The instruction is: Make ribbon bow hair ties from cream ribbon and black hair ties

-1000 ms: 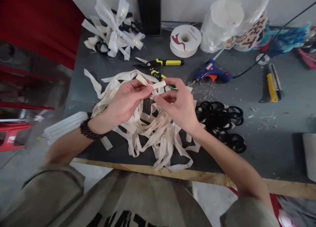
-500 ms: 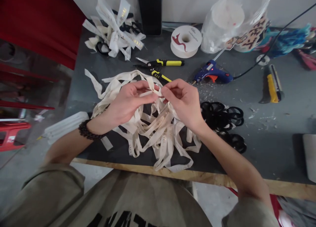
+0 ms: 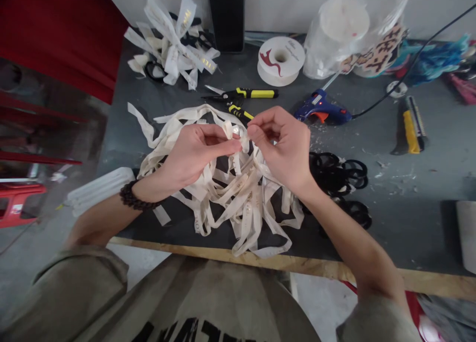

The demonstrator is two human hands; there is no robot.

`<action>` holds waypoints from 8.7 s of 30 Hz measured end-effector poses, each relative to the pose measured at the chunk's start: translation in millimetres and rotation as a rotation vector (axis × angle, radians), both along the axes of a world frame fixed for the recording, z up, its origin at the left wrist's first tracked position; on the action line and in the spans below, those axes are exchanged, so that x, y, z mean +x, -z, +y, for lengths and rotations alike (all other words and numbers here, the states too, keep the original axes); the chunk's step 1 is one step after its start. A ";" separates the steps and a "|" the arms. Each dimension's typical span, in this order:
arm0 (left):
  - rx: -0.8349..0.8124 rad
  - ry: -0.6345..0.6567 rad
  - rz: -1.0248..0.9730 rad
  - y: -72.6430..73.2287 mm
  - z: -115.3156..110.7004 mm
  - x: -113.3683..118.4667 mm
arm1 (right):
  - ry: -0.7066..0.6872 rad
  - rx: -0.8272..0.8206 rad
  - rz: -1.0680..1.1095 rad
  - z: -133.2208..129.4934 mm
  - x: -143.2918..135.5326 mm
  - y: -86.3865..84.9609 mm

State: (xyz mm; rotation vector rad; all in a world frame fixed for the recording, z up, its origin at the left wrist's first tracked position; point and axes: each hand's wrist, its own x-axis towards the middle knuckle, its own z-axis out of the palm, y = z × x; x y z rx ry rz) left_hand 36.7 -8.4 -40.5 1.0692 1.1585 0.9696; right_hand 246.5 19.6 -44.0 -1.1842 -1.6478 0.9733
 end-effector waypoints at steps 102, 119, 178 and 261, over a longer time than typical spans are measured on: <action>0.308 0.109 0.326 -9.8 7.2 -10.8 | 0.059 0.017 -0.051 -24.5 -13.6 8.4; 0.348 0.231 0.520 -11.1 16.1 -17.0 | -0.056 -0.020 -0.061 -16.2 -9.6 4.8; 0.567 0.198 0.336 -4.1 11.7 -17.0 | -0.160 0.226 -0.067 -10.7 -7.2 8.1; 0.463 0.018 0.266 -0.4 8.5 -11.1 | -0.003 -0.024 0.129 -13.1 -13.2 14.1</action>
